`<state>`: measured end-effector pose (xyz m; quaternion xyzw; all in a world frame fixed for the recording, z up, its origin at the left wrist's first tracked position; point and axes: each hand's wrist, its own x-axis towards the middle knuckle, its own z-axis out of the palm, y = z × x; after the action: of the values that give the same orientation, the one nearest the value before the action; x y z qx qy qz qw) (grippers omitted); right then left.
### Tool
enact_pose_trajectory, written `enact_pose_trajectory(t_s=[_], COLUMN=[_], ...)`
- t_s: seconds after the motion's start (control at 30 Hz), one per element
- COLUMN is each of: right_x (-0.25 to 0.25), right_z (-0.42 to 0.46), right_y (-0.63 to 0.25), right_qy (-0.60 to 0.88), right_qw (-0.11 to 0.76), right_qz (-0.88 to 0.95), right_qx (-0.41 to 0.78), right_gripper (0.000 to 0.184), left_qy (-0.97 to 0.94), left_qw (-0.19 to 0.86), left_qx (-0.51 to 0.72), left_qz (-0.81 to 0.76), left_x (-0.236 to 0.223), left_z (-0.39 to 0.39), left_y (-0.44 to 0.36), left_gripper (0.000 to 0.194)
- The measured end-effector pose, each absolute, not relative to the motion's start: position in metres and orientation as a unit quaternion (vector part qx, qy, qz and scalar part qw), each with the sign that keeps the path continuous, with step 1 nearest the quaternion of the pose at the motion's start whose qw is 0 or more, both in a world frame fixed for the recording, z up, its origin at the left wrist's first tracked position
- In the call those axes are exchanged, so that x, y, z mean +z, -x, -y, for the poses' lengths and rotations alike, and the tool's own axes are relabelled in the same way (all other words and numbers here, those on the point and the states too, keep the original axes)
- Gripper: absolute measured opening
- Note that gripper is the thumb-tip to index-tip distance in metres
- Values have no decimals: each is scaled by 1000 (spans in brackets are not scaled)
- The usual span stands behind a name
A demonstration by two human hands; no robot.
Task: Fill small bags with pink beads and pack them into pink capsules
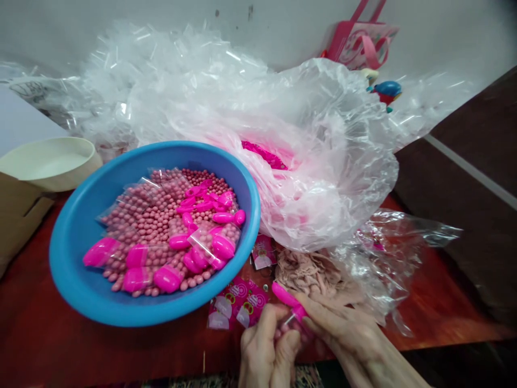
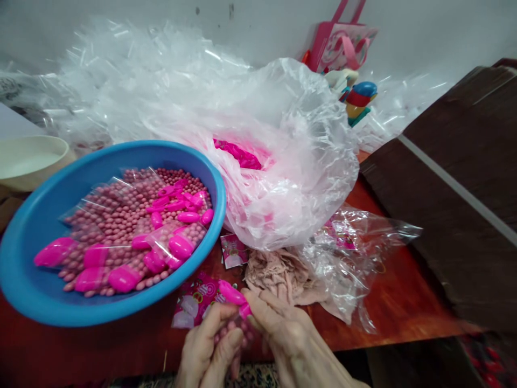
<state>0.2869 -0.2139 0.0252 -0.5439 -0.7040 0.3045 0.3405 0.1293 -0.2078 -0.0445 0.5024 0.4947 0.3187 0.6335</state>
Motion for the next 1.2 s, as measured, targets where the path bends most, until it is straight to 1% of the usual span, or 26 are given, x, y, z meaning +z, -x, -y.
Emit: enact_pose_trajectory(t_s=[0.1,0.23,0.4,0.57,0.67,0.83,0.9,1.03,1.13,1.2], right_x=[15,-8,-7,-7,-13,-15,-16,-22,-23,-20], right_z=[212,215,224,225,220,214,216,224,226,225], right_y=[-285,-284,-278,-273,-276,-282,-279,-270,-267,-268], right_qy=[555,525,565,607,599,556,557,591,581,568], right_qw=[320,320,319,330,358,407,420,448,445,424], right_qz=[724,759,735,686,671,681,676,651,661,680], right_qx=[256,214,196,228,250,249,236,165,166,186], right_gripper=[49,55,54,58,51,42,43,47,46,45], left_qy=[-470,-407,-337,-200,-157,-161,-176,-211,-216,-217], left_qw=[654,707,739,783,797,805,801,773,757,757], left_qx=[327,335,370,372,354,354,361,389,398,392], left_qz=[-495,-471,-450,-457,-464,-448,-443,-455,-471,-474], left_x=[-46,-50,-49,-40,-36,-36,-37,-38,-38,-37], left_z=[208,208,206,197,193,193,195,199,201,201], left_y=[-131,-133,-135,-138,-136,-134,-135,-140,-140,-140], left_gripper=[27,35,34,36,36,37,37,37,39,41])
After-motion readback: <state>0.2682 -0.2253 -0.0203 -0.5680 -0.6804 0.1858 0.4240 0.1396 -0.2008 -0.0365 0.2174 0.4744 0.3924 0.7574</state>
